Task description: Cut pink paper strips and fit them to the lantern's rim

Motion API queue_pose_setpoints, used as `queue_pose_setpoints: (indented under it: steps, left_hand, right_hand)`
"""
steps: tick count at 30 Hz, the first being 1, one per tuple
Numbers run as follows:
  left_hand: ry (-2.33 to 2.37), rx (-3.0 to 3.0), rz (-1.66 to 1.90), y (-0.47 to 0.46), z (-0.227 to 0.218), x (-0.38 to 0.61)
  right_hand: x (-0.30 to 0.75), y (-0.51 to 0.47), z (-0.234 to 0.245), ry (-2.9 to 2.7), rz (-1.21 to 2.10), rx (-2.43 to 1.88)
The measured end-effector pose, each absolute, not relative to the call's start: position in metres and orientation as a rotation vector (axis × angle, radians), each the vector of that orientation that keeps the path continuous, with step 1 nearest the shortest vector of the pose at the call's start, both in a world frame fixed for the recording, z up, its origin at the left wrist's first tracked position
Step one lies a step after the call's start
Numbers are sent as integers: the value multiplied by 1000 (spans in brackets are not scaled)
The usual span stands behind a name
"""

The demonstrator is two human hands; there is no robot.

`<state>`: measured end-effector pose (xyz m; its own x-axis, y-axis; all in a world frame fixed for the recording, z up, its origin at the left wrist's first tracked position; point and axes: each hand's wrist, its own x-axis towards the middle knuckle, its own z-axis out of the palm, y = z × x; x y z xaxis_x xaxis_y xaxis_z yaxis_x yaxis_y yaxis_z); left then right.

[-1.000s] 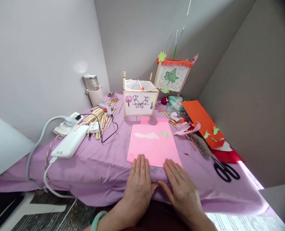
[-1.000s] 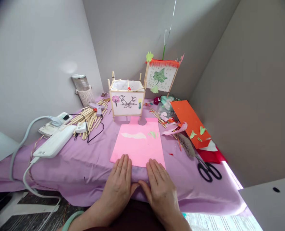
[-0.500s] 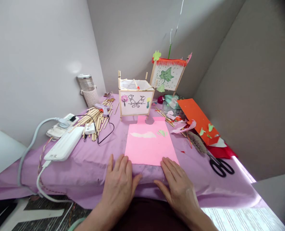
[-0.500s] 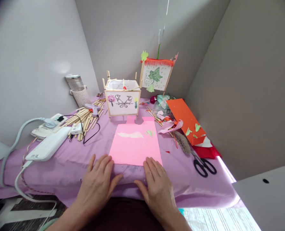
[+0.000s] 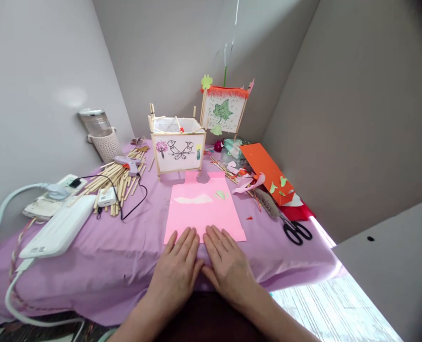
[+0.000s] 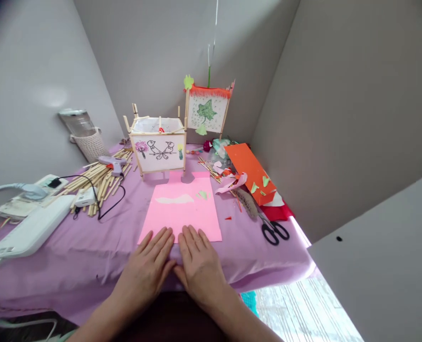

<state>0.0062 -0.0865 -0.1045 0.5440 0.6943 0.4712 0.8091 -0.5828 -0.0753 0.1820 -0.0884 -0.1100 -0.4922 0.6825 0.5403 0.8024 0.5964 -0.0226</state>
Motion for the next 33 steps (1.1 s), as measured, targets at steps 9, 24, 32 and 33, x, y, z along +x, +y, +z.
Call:
queue_pose_setpoints:
  steps: [9, 24, 32, 33]
  left_hand:
    - [-1228, -2420, -581, -90, -104, 1]
    - [-1207, -2460, -792, -81, -100, -6]
    - [-1346, -2620, -821, -57, -79, -6]
    - [-1351, -2643, -801, -54, -77, -8]
  right_hand:
    - [218, -103, -116, -2269, -451, -1293]
    - [262, -106, -107, -2037, -437, -1416]
    - [340, -81, -91, -1747, -636, -2106]
    - [345, -81, -90, -1780, -602, -2179]
